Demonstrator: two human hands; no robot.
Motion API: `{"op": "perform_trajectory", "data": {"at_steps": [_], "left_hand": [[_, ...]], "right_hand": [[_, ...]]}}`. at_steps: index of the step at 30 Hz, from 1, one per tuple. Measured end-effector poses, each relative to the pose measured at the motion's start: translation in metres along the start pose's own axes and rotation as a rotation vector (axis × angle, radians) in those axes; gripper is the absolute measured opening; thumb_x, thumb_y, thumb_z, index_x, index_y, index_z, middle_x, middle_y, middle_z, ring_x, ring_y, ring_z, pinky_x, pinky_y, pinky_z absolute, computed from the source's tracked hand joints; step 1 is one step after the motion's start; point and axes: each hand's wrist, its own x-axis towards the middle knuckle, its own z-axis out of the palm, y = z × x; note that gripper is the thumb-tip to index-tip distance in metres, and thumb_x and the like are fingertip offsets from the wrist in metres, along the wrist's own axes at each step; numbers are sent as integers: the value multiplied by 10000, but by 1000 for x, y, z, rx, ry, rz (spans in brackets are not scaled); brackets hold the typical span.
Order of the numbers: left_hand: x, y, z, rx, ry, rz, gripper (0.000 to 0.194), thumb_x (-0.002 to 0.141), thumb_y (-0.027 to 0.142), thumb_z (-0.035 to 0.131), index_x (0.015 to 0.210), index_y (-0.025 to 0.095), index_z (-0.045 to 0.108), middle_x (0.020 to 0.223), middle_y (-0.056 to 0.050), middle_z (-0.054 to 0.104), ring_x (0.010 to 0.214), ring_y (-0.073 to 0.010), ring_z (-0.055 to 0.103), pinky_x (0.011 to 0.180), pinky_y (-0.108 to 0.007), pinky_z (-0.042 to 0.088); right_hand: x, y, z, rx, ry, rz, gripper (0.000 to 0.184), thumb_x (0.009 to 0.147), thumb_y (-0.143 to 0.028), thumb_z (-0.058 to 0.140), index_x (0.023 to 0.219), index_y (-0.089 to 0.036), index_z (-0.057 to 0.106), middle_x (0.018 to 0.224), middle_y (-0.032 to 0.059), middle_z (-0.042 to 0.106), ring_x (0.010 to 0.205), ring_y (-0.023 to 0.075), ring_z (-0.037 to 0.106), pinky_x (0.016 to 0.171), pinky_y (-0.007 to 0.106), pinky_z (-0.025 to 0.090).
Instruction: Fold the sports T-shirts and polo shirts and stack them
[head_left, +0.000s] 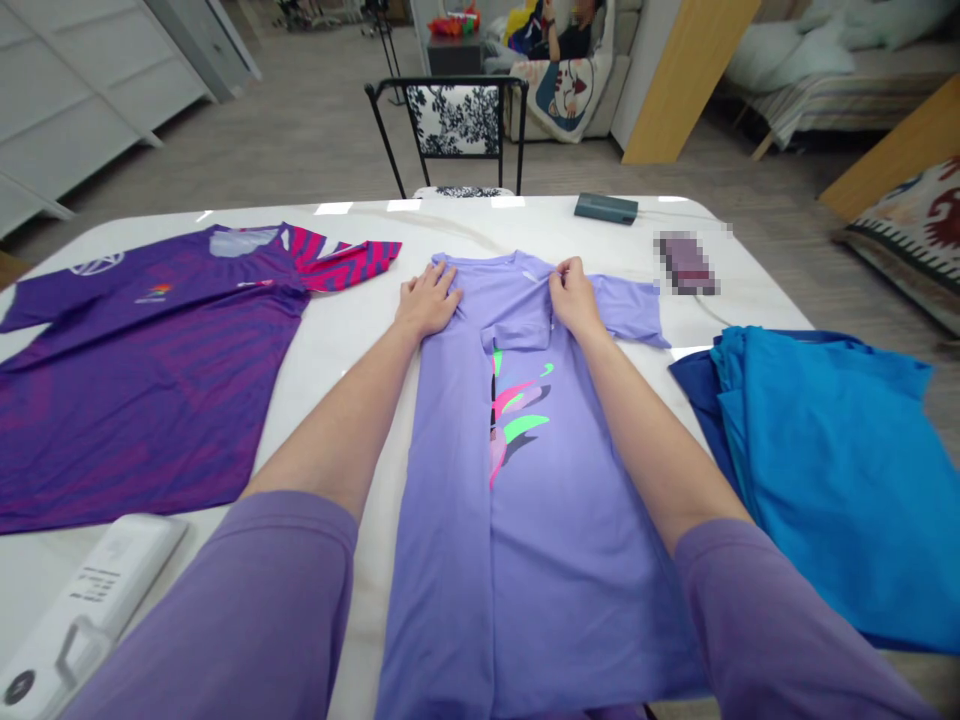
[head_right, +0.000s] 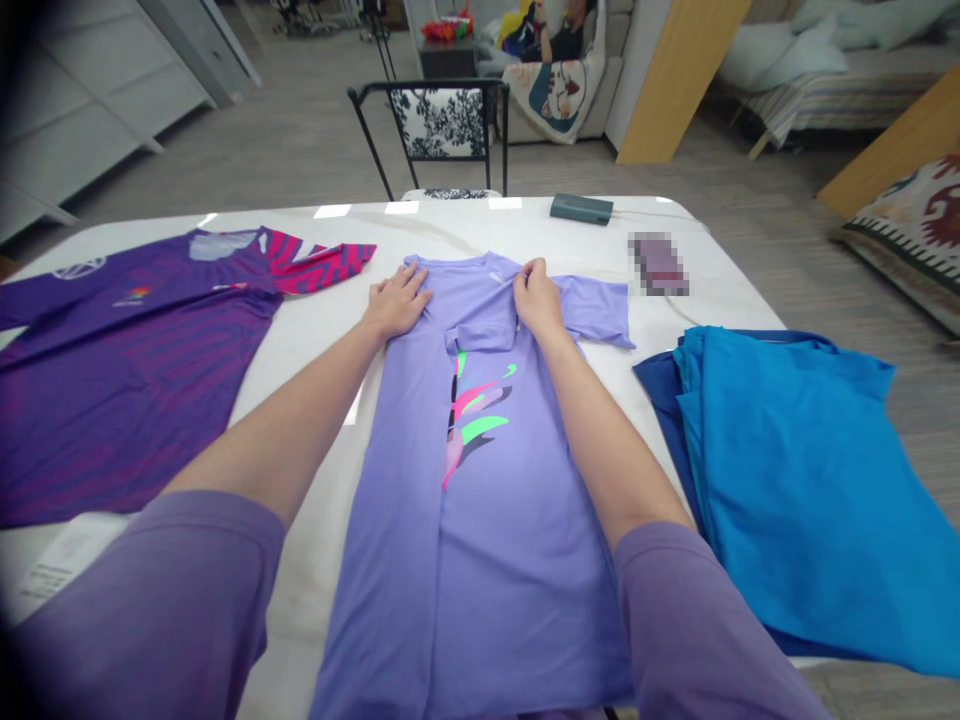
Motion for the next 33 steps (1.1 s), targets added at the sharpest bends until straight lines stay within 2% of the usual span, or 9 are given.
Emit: {"op": "perform_trajectory", "data": {"at_steps": [5, 10, 16, 19, 22, 25, 29, 31, 33], "left_hand": [[-1, 1, -1, -15, 11, -7, 844, 1157, 704, 243, 1872, 259, 304, 1969, -69, 167, 1831, -297, 165, 1451, -584, 185], [-3, 4, -3, -16, 11, -7, 930, 1134, 791, 243, 1878, 233, 281, 1969, -94, 154, 1832, -314, 156, 1449, -587, 180], [-2, 8, -4, 27, -16, -11, 1017, 1091, 862, 291, 1878, 219, 265, 1970, -130, 139, 1833, -336, 127, 1445, -604, 170], [-3, 11, -7, 28, -42, -24, 1008, 1093, 851, 288, 1882, 225, 247, 1974, -126, 118, 1833, -334, 122, 1448, -601, 162], [-10, 14, -17, 30, -83, -23, 984, 1109, 820, 284, 1877, 206, 256, 1974, -139, 110, 1828, -349, 130, 1442, -596, 178], [-22, 21, -35, 47, 16, 8, 899, 1152, 712, 293, 1861, 160, 272, 1961, -183, 155, 1812, -374, 144, 1422, -608, 194], [-46, 68, -70, 32, 256, 23, 731, 1157, 510, 441, 1761, 99, 407, 1828, -274, 404, 1699, -417, 348, 1373, -594, 260], [-72, 116, -83, -11, 213, 88, 609, 1143, 412, 471, 1642, 67, 515, 1680, -304, 551, 1572, -429, 501, 1317, -589, 343], [-114, 174, -85, -68, 25, 247, 505, 1150, 360, 442, 1536, 67, 587, 1518, -282, 675, 1412, -405, 638, 1223, -562, 450]], "right_hand": [[-6, 2, -1, -37, -35, -23, 434, 1144, -388, 449, 1502, -204, 613, 1213, 154, 779, 1242, 379, 686, 1180, 508, 497], [-15, -17, -11, -115, 67, -149, 544, 1083, -512, 629, 1507, -172, 638, 1465, 221, 671, 1351, 403, 624, 1178, 525, 486], [-20, -34, -18, -9, -509, -407, 364, 914, -494, 882, 1099, -197, 786, 1029, 54, 762, 930, 228, 674, 853, 316, 501], [-21, -33, -23, -7, -624, -442, 396, 821, -446, 962, 1087, -204, 795, 1026, 31, 773, 887, 198, 668, 807, 291, 492], [-18, -27, -43, -12, -442, -412, 393, 902, -449, 909, 1194, -212, 798, 1098, 52, 799, 932, 220, 705, 868, 320, 539], [-9, -3, -80, -83, -156, -230, 337, 1057, -451, 752, 1285, -205, 782, 1162, 102, 816, 1032, 275, 753, 985, 397, 586], [3, 60, -134, -390, -120, 104, 500, 1076, -488, 762, 1392, -101, 763, 1393, 265, 763, 1345, 398, 720, 1180, 507, 554], [8, 93, -154, -500, -137, 203, 561, 1116, -464, 704, 1463, -24, 726, 1523, 350, 674, 1477, 425, 655, 1255, 527, 510], [12, 117, -165, -542, -116, 222, 575, 1152, -442, 622, 1483, 21, 707, 1546, 390, 637, 1515, 422, 634, 1282, 529, 493]]}}
